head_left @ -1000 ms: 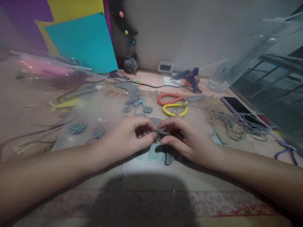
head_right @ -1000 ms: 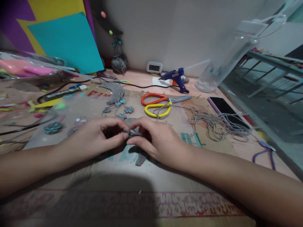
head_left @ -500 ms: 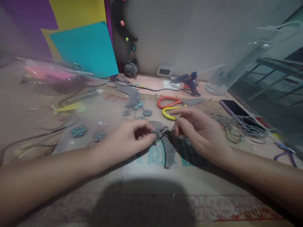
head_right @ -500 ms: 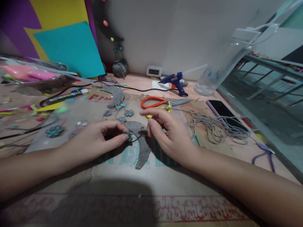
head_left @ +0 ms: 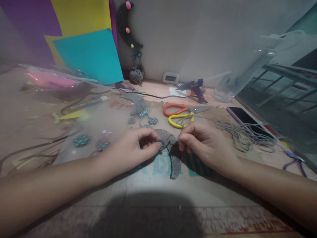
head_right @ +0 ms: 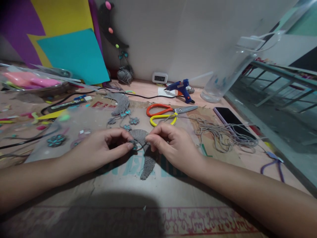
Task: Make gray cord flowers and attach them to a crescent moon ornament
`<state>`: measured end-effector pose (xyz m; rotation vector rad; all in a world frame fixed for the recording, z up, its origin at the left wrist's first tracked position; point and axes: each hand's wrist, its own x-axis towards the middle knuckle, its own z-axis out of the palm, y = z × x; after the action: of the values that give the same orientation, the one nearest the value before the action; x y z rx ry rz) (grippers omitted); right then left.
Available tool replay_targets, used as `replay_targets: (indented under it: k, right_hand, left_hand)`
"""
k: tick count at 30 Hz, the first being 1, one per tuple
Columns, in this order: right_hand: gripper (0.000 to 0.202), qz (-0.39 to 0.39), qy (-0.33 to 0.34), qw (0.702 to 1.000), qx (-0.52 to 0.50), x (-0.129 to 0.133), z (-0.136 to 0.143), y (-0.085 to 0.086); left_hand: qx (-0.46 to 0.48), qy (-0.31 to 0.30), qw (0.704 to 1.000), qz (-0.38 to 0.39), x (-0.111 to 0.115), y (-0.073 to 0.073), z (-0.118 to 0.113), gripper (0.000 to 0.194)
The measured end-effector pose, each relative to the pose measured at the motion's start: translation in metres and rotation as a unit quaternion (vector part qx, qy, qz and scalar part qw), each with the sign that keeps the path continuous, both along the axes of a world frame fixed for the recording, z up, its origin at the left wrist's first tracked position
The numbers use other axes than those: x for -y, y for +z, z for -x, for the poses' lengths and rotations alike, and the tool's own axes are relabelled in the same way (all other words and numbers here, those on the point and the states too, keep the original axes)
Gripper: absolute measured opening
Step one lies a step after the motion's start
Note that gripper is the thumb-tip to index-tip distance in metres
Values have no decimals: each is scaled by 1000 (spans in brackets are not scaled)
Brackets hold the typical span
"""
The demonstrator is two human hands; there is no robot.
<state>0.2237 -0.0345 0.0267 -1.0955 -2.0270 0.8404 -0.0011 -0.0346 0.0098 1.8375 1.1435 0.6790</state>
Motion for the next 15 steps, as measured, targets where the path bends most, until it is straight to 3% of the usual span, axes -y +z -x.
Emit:
replay_targets:
  k: [5, 11, 15]
  right_hand:
    - [16, -58, 20, 997, 47, -1, 0, -3]
    - [12, -89, 25, 996, 21, -1, -2, -9]
    - [26, -67, 14, 997, 22, 1, 0, -6]
  left_hand:
    - [-1, -2, 1000, -4, 1, 0, 1, 18]
    - [-5, -3, 1000, -3, 1, 1, 1, 17]
    - [-3, -7, 1000, -4, 0, -1, 2, 19]
